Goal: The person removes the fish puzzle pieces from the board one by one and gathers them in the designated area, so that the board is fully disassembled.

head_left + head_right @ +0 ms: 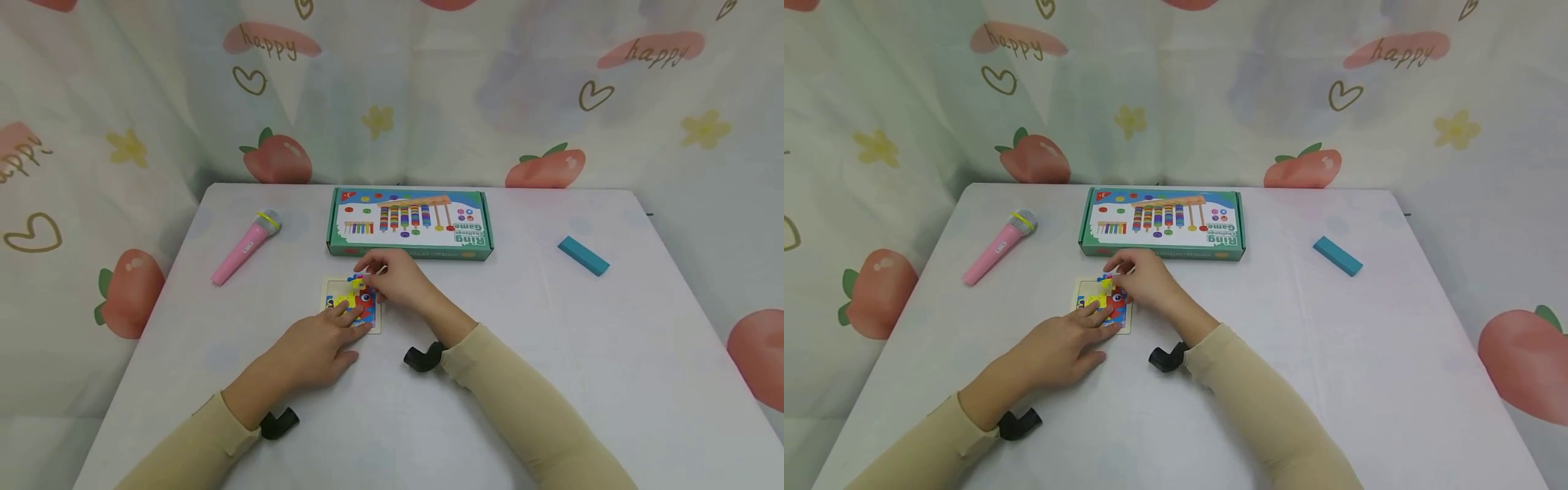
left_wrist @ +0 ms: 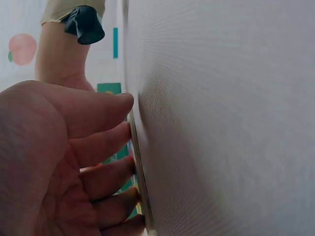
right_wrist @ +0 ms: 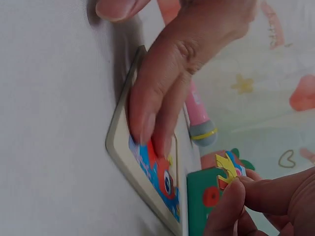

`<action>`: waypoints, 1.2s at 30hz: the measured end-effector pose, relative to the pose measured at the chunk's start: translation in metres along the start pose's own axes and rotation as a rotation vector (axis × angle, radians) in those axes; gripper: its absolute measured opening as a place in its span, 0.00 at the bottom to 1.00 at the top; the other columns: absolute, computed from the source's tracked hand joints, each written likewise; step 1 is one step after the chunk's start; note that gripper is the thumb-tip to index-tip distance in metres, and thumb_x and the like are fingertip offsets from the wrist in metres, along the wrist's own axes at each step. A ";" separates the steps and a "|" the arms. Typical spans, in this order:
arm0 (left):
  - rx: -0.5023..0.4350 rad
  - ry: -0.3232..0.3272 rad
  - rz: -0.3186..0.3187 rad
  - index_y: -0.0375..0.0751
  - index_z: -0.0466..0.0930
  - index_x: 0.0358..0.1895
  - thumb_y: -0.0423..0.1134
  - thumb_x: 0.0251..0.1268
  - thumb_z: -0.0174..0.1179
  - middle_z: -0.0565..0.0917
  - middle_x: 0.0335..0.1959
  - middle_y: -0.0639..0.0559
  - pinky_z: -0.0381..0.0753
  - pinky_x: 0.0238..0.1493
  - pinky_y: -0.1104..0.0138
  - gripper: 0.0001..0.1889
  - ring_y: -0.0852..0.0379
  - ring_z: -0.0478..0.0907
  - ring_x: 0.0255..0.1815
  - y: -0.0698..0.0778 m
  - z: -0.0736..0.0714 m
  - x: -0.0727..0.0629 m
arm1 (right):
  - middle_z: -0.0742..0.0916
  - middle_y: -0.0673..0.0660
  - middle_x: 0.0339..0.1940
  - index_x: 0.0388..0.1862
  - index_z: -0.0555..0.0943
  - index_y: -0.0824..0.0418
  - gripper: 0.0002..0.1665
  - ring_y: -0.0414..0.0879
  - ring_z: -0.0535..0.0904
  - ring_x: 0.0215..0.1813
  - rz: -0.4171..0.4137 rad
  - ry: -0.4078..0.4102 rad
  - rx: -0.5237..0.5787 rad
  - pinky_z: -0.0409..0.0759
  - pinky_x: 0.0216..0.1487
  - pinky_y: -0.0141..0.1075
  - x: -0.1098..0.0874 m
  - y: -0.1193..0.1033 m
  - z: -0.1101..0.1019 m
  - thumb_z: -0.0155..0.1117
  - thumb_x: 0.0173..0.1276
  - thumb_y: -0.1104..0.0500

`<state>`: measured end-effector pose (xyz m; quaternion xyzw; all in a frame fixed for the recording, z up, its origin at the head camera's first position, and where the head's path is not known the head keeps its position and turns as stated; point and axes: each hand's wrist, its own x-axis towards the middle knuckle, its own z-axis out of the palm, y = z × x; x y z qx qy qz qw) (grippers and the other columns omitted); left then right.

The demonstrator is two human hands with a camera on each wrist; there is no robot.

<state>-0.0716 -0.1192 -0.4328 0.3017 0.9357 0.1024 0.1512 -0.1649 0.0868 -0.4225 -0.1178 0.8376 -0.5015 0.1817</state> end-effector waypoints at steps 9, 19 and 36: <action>0.033 -0.014 -0.035 0.62 0.75 0.78 0.55 0.77 0.64 0.70 0.84 0.53 0.77 0.77 0.45 0.29 0.45 0.66 0.86 0.004 0.000 0.000 | 0.83 0.58 0.43 0.54 0.89 0.56 0.11 0.48 0.83 0.30 0.048 0.025 -0.024 0.89 0.34 0.39 -0.022 0.011 -0.031 0.68 0.77 0.63; 0.026 0.002 -0.030 0.61 0.75 0.78 0.53 0.78 0.64 0.72 0.83 0.53 0.77 0.77 0.45 0.29 0.43 0.66 0.86 0.005 0.000 -0.002 | 0.84 0.59 0.43 0.54 0.89 0.55 0.11 0.53 0.81 0.30 0.116 0.074 -0.088 0.85 0.30 0.39 -0.043 0.039 -0.069 0.68 0.77 0.63; 0.018 0.055 -0.001 0.61 0.77 0.77 0.54 0.78 0.63 0.74 0.82 0.53 0.77 0.77 0.45 0.27 0.42 0.68 0.84 0.003 0.000 -0.006 | 0.85 0.58 0.43 0.52 0.91 0.57 0.09 0.52 0.77 0.49 0.151 0.077 -0.276 0.78 0.46 0.38 -0.056 0.069 -0.103 0.70 0.76 0.62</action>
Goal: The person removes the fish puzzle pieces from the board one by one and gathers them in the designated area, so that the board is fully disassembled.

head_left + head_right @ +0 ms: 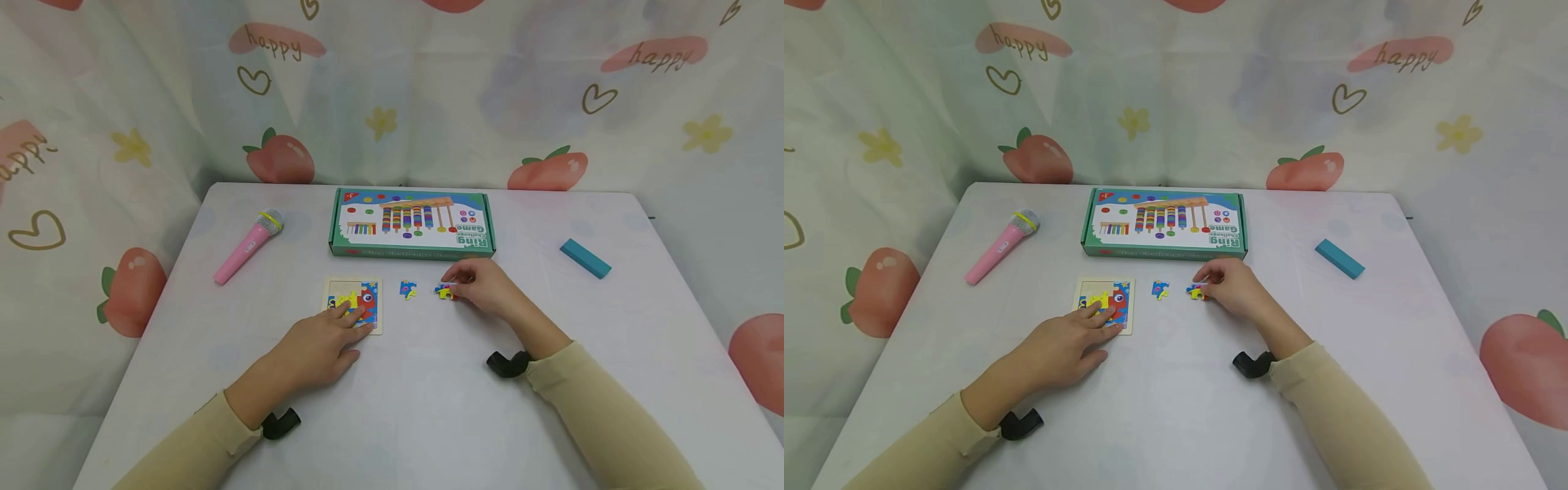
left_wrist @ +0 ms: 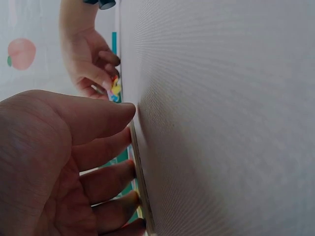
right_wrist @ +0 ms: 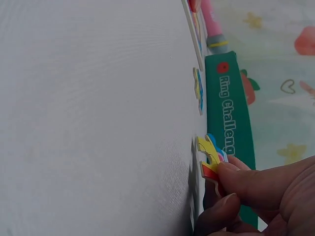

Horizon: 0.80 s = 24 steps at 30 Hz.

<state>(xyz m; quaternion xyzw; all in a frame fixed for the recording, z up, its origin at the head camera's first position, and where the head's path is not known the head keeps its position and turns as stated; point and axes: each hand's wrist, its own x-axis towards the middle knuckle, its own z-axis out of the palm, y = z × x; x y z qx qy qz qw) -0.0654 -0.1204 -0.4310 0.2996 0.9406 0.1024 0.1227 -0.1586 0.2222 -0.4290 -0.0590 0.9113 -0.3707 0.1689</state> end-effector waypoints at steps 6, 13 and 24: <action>0.007 -0.001 -0.011 0.61 0.77 0.77 0.54 0.78 0.64 0.74 0.81 0.53 0.78 0.76 0.45 0.27 0.42 0.69 0.84 0.000 0.002 0.001 | 0.85 0.58 0.44 0.51 0.91 0.57 0.10 0.53 0.78 0.49 0.019 0.017 -0.018 0.79 0.46 0.38 0.001 0.001 -0.001 0.69 0.75 0.63; 0.022 -0.020 -0.024 0.61 0.76 0.78 0.55 0.78 0.63 0.73 0.82 0.54 0.78 0.77 0.46 0.28 0.44 0.67 0.85 0.001 0.003 0.003 | 0.86 0.58 0.46 0.50 0.92 0.56 0.08 0.53 0.78 0.51 0.068 0.041 -0.041 0.79 0.48 0.38 0.001 -0.001 0.003 0.70 0.76 0.62; 0.030 -0.026 -0.025 0.61 0.76 0.78 0.55 0.78 0.63 0.73 0.82 0.54 0.77 0.77 0.46 0.28 0.44 0.67 0.85 0.002 0.002 0.003 | 0.86 0.57 0.44 0.47 0.92 0.56 0.07 0.52 0.78 0.48 0.059 0.066 -0.081 0.77 0.46 0.38 0.003 0.001 0.008 0.72 0.73 0.62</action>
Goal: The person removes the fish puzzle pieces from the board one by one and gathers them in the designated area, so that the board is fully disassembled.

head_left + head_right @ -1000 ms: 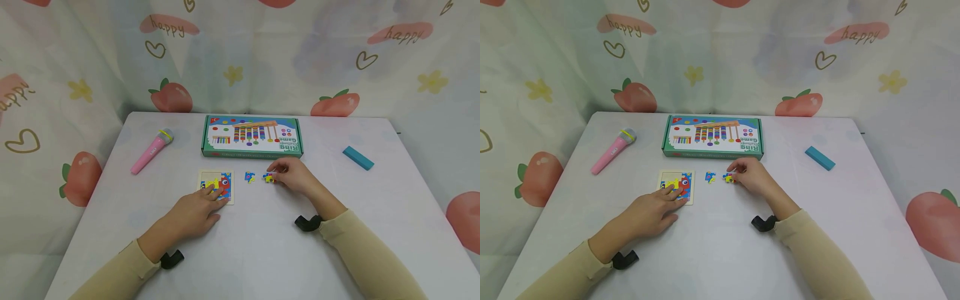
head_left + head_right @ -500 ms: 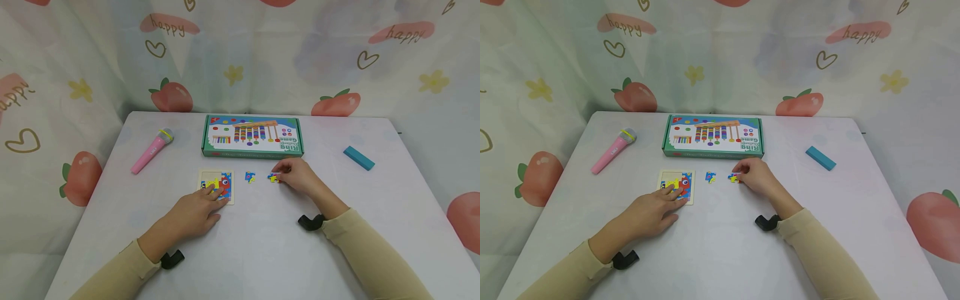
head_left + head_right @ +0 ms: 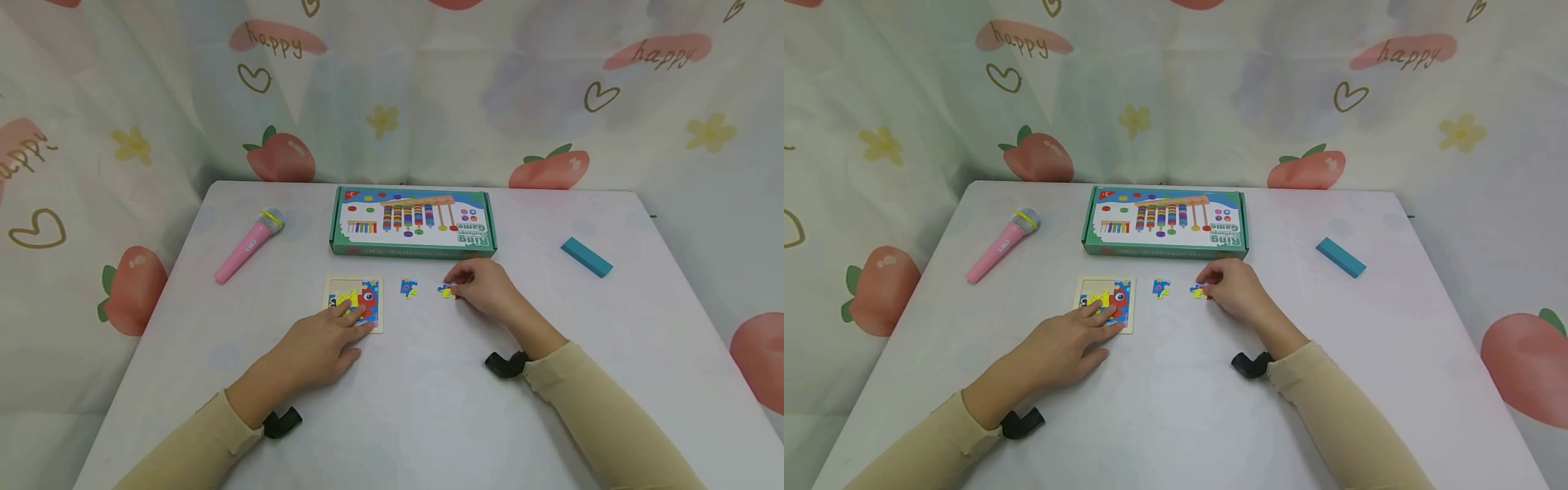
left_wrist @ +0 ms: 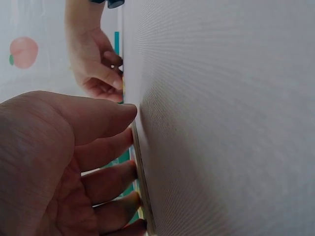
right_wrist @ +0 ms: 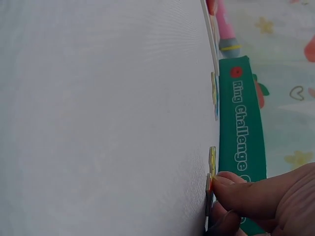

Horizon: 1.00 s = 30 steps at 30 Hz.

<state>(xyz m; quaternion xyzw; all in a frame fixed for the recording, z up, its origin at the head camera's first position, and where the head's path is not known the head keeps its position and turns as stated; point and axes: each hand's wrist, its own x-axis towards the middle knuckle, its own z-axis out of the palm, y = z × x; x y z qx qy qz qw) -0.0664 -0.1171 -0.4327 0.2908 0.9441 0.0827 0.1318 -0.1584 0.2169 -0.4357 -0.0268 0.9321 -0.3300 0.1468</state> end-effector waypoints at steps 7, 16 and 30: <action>0.003 0.001 0.002 0.61 0.76 0.78 0.54 0.78 0.64 0.73 0.82 0.54 0.77 0.77 0.46 0.28 0.44 0.67 0.85 0.001 -0.001 0.000 | 0.86 0.58 0.46 0.51 0.90 0.56 0.10 0.53 0.78 0.50 -0.009 0.025 0.008 0.78 0.47 0.39 -0.002 0.000 -0.001 0.71 0.74 0.63; 0.008 -0.001 -0.001 0.61 0.76 0.78 0.54 0.78 0.64 0.74 0.82 0.54 0.77 0.77 0.47 0.28 0.44 0.68 0.85 0.001 0.000 0.000 | 0.85 0.58 0.46 0.55 0.89 0.54 0.13 0.53 0.78 0.47 -0.079 0.020 0.042 0.79 0.44 0.39 -0.002 -0.025 0.005 0.71 0.74 0.63; 0.006 0.000 -0.001 0.61 0.77 0.77 0.54 0.77 0.64 0.72 0.82 0.53 0.80 0.75 0.46 0.28 0.44 0.68 0.85 0.000 0.000 0.002 | 0.86 0.55 0.47 0.54 0.90 0.52 0.15 0.50 0.80 0.49 -0.203 -0.131 0.028 0.81 0.52 0.42 0.014 -0.097 0.061 0.75 0.70 0.62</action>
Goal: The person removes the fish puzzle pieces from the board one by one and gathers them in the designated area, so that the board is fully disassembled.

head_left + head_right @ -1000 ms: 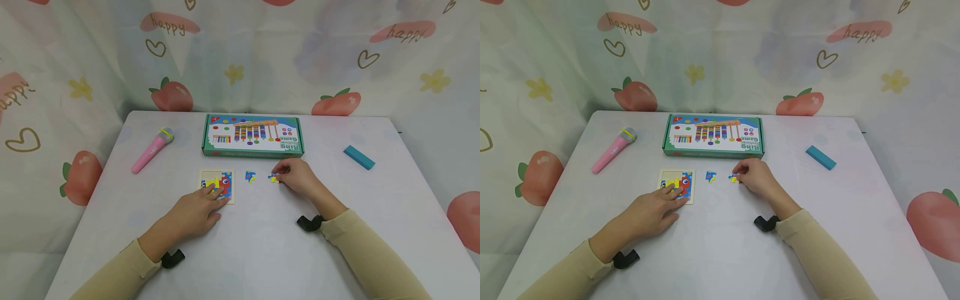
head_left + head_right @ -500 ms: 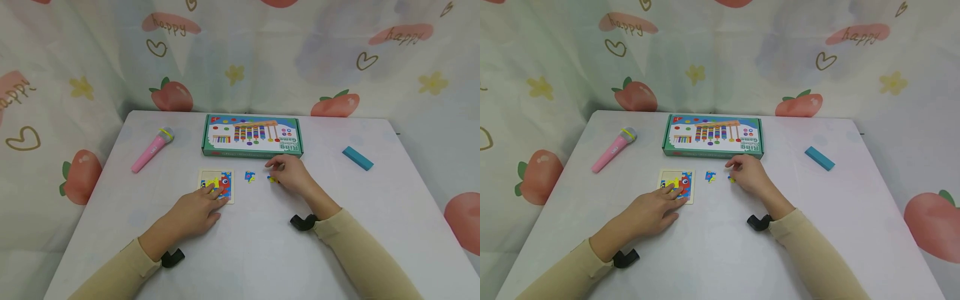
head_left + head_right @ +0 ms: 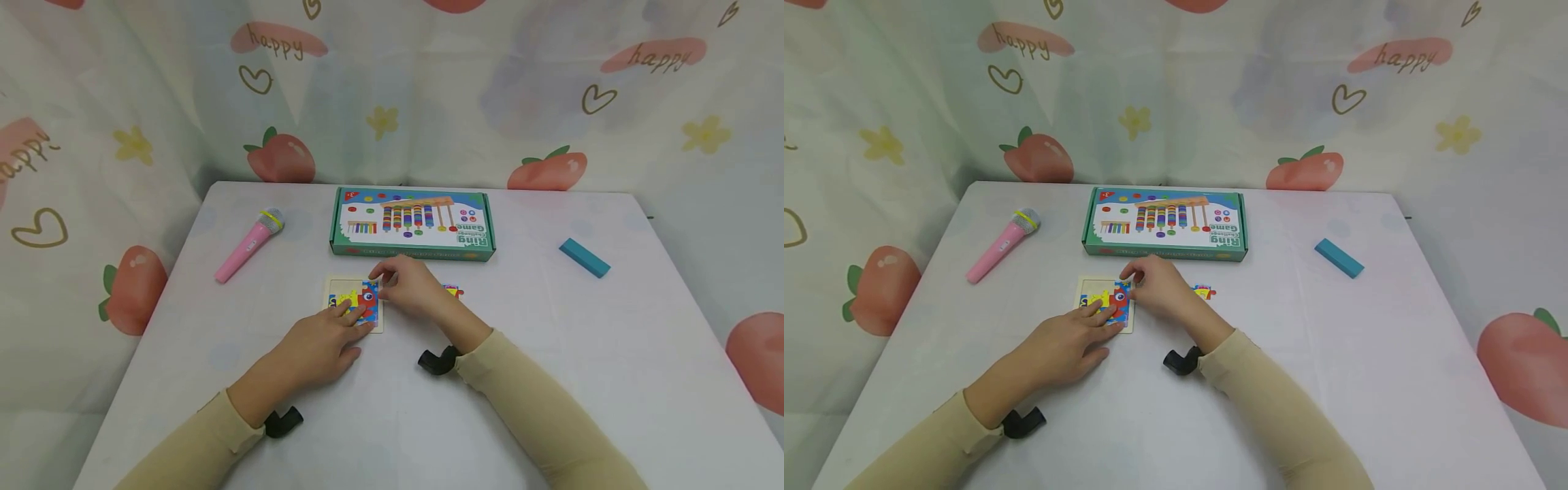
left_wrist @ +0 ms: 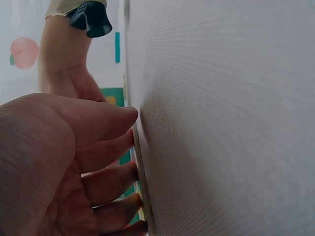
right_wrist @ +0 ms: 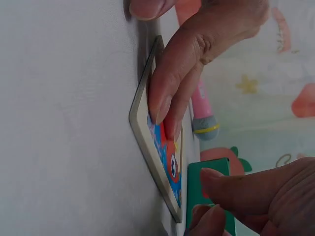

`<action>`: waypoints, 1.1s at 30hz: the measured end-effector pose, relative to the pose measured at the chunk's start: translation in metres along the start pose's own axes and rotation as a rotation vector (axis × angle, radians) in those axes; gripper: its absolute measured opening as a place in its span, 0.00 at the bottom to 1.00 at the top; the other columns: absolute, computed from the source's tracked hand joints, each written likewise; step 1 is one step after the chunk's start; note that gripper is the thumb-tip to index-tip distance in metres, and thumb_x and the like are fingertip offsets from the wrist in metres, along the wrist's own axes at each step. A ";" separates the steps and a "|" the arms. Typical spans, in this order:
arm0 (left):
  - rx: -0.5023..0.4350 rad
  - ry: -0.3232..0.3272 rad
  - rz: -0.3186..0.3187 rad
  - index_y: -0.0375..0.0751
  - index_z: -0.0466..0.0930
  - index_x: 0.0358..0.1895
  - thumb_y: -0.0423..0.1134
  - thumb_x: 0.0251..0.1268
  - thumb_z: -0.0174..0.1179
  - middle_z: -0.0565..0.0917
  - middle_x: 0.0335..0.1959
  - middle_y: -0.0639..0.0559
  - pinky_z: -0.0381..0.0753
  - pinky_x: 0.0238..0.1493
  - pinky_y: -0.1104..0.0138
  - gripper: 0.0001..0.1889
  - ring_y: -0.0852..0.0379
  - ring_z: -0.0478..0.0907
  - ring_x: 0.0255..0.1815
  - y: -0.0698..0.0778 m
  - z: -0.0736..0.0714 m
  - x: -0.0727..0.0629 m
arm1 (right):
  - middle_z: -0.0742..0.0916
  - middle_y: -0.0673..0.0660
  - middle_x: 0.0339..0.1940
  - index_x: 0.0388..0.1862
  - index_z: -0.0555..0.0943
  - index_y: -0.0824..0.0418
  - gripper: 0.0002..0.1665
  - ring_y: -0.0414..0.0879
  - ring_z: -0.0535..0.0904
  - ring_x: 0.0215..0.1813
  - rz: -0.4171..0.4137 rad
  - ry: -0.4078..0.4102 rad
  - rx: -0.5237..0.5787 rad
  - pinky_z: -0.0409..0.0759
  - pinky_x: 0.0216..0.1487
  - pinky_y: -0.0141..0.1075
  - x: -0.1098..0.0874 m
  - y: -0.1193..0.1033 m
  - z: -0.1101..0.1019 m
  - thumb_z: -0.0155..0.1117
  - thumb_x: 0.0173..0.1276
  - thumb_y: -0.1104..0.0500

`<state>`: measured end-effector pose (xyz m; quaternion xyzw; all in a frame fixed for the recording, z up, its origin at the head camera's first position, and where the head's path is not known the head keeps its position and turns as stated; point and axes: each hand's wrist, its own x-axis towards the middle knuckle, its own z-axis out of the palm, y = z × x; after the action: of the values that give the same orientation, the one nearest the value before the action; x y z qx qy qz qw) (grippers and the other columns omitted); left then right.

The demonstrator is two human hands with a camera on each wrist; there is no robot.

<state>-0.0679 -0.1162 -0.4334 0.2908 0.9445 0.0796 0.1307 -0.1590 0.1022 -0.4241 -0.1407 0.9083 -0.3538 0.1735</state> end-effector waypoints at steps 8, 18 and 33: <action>-0.008 0.019 0.023 0.60 0.77 0.77 0.53 0.79 0.63 0.72 0.83 0.52 0.80 0.75 0.46 0.27 0.44 0.69 0.84 -0.002 0.002 0.000 | 0.86 0.55 0.49 0.53 0.90 0.50 0.15 0.50 0.78 0.53 0.005 -0.049 -0.085 0.82 0.56 0.44 0.013 -0.013 0.015 0.77 0.69 0.61; -0.009 0.019 0.024 0.60 0.78 0.77 0.53 0.78 0.63 0.72 0.83 0.53 0.80 0.75 0.46 0.26 0.44 0.69 0.84 -0.001 -0.001 -0.001 | 0.82 0.56 0.47 0.44 0.90 0.51 0.08 0.50 0.76 0.50 -0.002 -0.057 -0.158 0.78 0.52 0.43 0.013 -0.018 0.019 0.78 0.67 0.61; -0.010 0.028 0.030 0.60 0.78 0.77 0.51 0.78 0.64 0.71 0.83 0.53 0.81 0.74 0.47 0.27 0.44 0.69 0.84 -0.004 0.001 -0.001 | 0.78 0.57 0.49 0.42 0.88 0.52 0.11 0.51 0.76 0.50 -0.023 -0.002 -0.125 0.80 0.54 0.43 0.010 -0.019 0.024 0.78 0.65 0.65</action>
<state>-0.0689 -0.1195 -0.4346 0.3031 0.9413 0.0903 0.1177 -0.1560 0.0709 -0.4297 -0.1619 0.9267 -0.2983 0.1612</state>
